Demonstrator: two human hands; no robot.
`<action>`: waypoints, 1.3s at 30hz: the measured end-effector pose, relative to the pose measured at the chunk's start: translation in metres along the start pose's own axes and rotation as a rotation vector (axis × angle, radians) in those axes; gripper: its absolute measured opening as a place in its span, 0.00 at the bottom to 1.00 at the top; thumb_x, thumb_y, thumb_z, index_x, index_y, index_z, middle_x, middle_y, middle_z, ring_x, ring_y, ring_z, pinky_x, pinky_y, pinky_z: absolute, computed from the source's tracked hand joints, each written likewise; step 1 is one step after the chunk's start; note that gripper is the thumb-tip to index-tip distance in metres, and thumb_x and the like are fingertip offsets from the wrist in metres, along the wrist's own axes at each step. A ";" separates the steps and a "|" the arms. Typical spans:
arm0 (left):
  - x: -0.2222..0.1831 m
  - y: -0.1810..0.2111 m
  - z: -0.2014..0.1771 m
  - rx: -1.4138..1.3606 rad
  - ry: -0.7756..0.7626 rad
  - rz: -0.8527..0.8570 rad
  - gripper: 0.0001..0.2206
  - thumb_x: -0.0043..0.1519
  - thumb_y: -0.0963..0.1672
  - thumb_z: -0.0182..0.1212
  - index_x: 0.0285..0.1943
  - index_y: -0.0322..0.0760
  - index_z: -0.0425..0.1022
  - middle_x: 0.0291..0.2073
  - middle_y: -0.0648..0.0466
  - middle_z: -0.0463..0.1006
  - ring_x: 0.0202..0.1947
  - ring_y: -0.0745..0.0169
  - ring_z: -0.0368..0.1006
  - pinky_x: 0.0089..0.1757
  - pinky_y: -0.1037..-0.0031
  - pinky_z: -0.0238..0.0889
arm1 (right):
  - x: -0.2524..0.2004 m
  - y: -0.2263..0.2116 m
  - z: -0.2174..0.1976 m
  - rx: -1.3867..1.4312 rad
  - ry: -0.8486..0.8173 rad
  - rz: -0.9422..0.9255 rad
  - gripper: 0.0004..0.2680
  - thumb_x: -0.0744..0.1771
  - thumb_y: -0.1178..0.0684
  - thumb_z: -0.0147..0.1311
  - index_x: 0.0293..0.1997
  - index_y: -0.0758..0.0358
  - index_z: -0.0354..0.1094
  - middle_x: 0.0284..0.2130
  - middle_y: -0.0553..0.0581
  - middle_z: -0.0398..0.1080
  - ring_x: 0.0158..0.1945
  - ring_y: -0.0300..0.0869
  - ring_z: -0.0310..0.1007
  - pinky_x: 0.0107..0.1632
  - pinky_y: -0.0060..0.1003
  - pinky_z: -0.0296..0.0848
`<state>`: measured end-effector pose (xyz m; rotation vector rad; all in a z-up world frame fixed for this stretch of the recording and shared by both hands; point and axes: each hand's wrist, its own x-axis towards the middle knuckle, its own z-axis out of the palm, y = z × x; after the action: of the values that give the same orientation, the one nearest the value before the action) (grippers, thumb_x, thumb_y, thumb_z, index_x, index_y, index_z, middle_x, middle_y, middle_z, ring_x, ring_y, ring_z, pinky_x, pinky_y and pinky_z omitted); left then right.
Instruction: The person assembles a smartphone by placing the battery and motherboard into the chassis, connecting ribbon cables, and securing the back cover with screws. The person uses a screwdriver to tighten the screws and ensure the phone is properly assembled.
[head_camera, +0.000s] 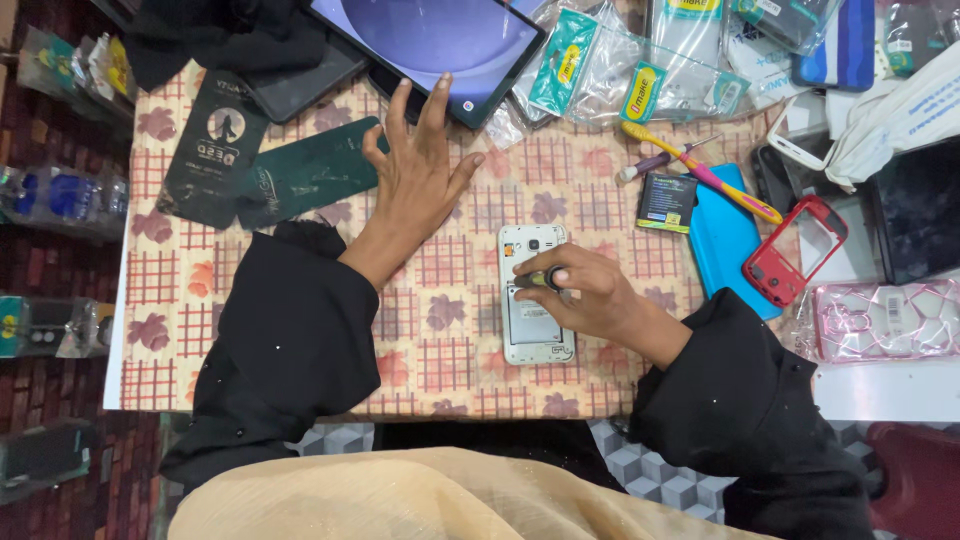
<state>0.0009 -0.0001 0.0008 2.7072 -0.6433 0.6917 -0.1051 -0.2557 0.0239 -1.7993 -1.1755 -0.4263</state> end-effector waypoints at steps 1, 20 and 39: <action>-0.002 0.001 0.000 -0.020 -0.010 -0.010 0.39 0.73 0.54 0.59 0.82 0.36 0.38 0.73 0.53 0.57 0.76 0.45 0.40 0.56 0.40 0.41 | -0.001 -0.001 0.002 0.010 -0.007 -0.005 0.32 0.64 0.66 0.66 0.65 0.46 0.40 0.44 0.63 0.75 0.44 0.51 0.81 0.39 0.39 0.81; -0.044 0.042 -0.065 -0.497 -0.554 -0.050 0.46 0.57 0.56 0.66 0.79 0.35 0.46 0.72 0.37 0.56 0.74 0.39 0.47 0.62 0.47 0.41 | -0.004 -0.001 0.006 -0.043 0.043 0.006 0.32 0.63 0.65 0.69 0.66 0.46 0.42 0.40 0.63 0.75 0.40 0.50 0.81 0.39 0.40 0.78; -0.057 0.077 -0.047 -0.641 -0.368 -0.049 0.41 0.45 0.49 0.77 0.67 0.34 0.60 0.61 0.43 0.63 0.64 0.43 0.56 0.60 0.53 0.52 | -0.007 -0.017 0.000 -0.308 0.290 0.206 0.41 0.61 0.64 0.65 0.72 0.42 0.26 0.39 0.68 0.72 0.39 0.51 0.80 0.44 0.50 0.75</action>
<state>-0.0992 -0.0297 0.0235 2.2338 -0.7236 -0.0472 -0.1229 -0.2573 0.0276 -2.0152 -0.7447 -0.7503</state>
